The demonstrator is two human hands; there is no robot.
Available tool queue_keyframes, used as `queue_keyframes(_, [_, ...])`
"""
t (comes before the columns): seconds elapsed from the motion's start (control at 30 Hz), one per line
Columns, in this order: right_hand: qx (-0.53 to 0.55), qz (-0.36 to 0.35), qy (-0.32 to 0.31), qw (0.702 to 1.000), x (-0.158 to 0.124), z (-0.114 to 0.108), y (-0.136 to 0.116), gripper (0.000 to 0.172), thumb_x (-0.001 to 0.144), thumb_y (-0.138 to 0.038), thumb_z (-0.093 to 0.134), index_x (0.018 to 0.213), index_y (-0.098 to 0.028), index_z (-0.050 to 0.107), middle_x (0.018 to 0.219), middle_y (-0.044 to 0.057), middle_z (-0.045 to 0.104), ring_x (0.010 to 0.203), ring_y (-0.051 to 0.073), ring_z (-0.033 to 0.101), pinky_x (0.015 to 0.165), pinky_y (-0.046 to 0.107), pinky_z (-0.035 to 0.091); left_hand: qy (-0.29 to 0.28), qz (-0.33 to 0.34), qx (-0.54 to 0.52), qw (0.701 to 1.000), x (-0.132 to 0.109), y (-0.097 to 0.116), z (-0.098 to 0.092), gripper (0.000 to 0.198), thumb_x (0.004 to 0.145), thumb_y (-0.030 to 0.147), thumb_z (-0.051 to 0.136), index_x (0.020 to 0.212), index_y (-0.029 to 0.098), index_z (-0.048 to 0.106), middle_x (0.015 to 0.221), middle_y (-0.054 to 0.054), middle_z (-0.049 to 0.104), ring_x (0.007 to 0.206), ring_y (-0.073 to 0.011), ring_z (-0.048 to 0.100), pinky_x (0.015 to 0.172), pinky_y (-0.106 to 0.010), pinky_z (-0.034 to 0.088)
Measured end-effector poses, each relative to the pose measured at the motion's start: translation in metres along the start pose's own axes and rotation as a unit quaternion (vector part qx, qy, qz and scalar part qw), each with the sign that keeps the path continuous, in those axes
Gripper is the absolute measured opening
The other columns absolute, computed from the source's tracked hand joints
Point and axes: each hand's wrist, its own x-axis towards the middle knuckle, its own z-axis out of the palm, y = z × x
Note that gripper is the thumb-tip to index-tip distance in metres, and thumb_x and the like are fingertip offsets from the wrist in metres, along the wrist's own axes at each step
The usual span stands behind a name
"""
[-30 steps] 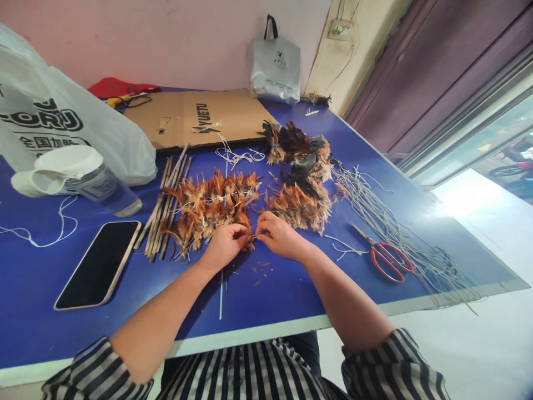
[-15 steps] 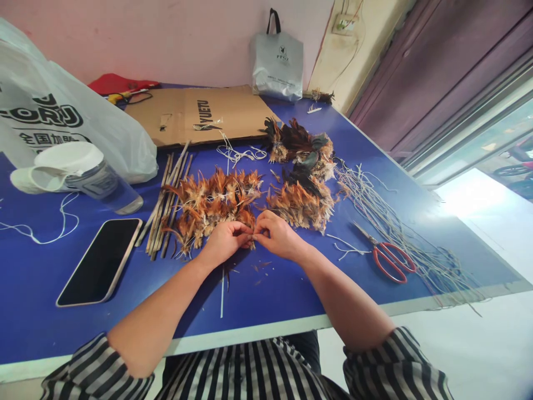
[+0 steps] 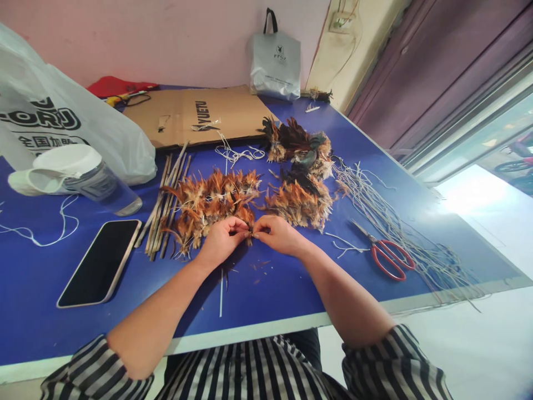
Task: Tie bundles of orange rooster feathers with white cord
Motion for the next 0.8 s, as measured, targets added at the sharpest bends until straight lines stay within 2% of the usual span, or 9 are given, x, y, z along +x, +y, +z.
queue_keyframes(0.07, [-0.004,0.016,-0.006,1.0,0.0,0.0,-0.001,0.01,0.074,-0.01,0.055,0.072,-0.013,0.064,0.072,0.001,0.062,0.067,0.01,0.054,0.064,0.021,0.04,-0.006,-0.006,-0.007,1.0,0.0,-0.001,0.0,0.032,0.065,0.042,0.068,0.079,0.014,0.062,0.069,-0.003,0.065,0.06,-0.0127,0.059,0.055,-0.023,0.047])
queue_keyframes(0.17, [-0.013,-0.009,0.01,1.0,0.0,0.0,-0.002,0.008,0.073,-0.01,0.056,0.07,-0.013,0.062,0.073,0.001,0.061,0.068,0.01,0.053,0.065,0.022,0.04,-0.015,-0.025,-0.016,0.999,-0.001,0.002,0.001,0.033,0.066,0.045,0.067,0.077,0.014,0.063,0.063,-0.002,0.064,0.053,-0.0114,0.056,0.051,-0.022,0.045])
queue_keyframes(0.3, [-0.028,-0.054,0.044,0.997,0.0,0.003,-0.002,0.007,0.071,-0.01,0.057,0.067,-0.014,0.059,0.077,0.002,0.057,0.072,0.01,0.052,0.068,0.022,0.04,-0.024,-0.026,0.006,0.999,-0.002,0.005,0.0,0.03,0.066,0.043,0.066,0.076,0.014,0.068,0.061,-0.001,0.065,0.052,-0.0115,0.055,0.052,-0.022,0.045])
queue_keyframes(0.47, [-0.035,-0.05,0.072,0.996,0.001,0.009,-0.001,0.007,0.072,-0.011,0.057,0.066,-0.014,0.058,0.078,0.002,0.055,0.072,0.01,0.051,0.067,0.022,0.04,-0.042,-0.001,0.04,0.998,-0.001,0.005,-0.003,0.025,0.066,0.038,0.067,0.074,0.014,0.07,0.067,-0.003,0.068,0.062,-0.0151,0.06,0.059,-0.024,0.046])
queue_keyframes(0.57, [-0.029,-0.043,0.089,0.995,0.002,0.012,-0.003,0.006,0.071,-0.011,0.058,0.065,-0.014,0.059,0.076,0.002,0.056,0.072,0.01,0.051,0.067,0.022,0.04,-0.033,-0.001,0.06,0.998,-0.001,0.007,-0.003,0.022,0.063,0.034,0.07,0.072,0.015,0.07,0.066,-0.002,0.068,0.061,-0.0143,0.059,0.059,-0.023,0.046])
queue_keyframes(0.7, [0.009,-0.017,0.065,0.998,0.003,0.011,-0.003,0.006,0.072,-0.015,0.059,0.067,-0.014,0.063,0.075,0.002,0.06,0.07,0.01,0.053,0.066,0.022,0.041,-0.037,-0.024,0.064,0.997,-0.002,0.007,-0.003,0.023,0.065,0.036,0.067,0.069,0.014,0.068,0.06,-0.001,0.065,0.053,-0.012,0.055,0.051,-0.021,0.042])
queue_keyframes(0.8, [0.044,0.035,0.033,0.998,0.004,0.006,-0.001,0.011,0.075,-0.018,0.057,0.076,-0.014,0.067,0.074,0.002,0.064,0.066,0.01,0.055,0.063,0.022,0.041,-0.047,-0.006,0.049,0.998,-0.002,0.004,-0.003,0.023,0.068,0.036,0.064,0.071,0.014,0.067,0.062,-0.001,0.065,0.055,-0.0119,0.056,0.053,-0.021,0.042])
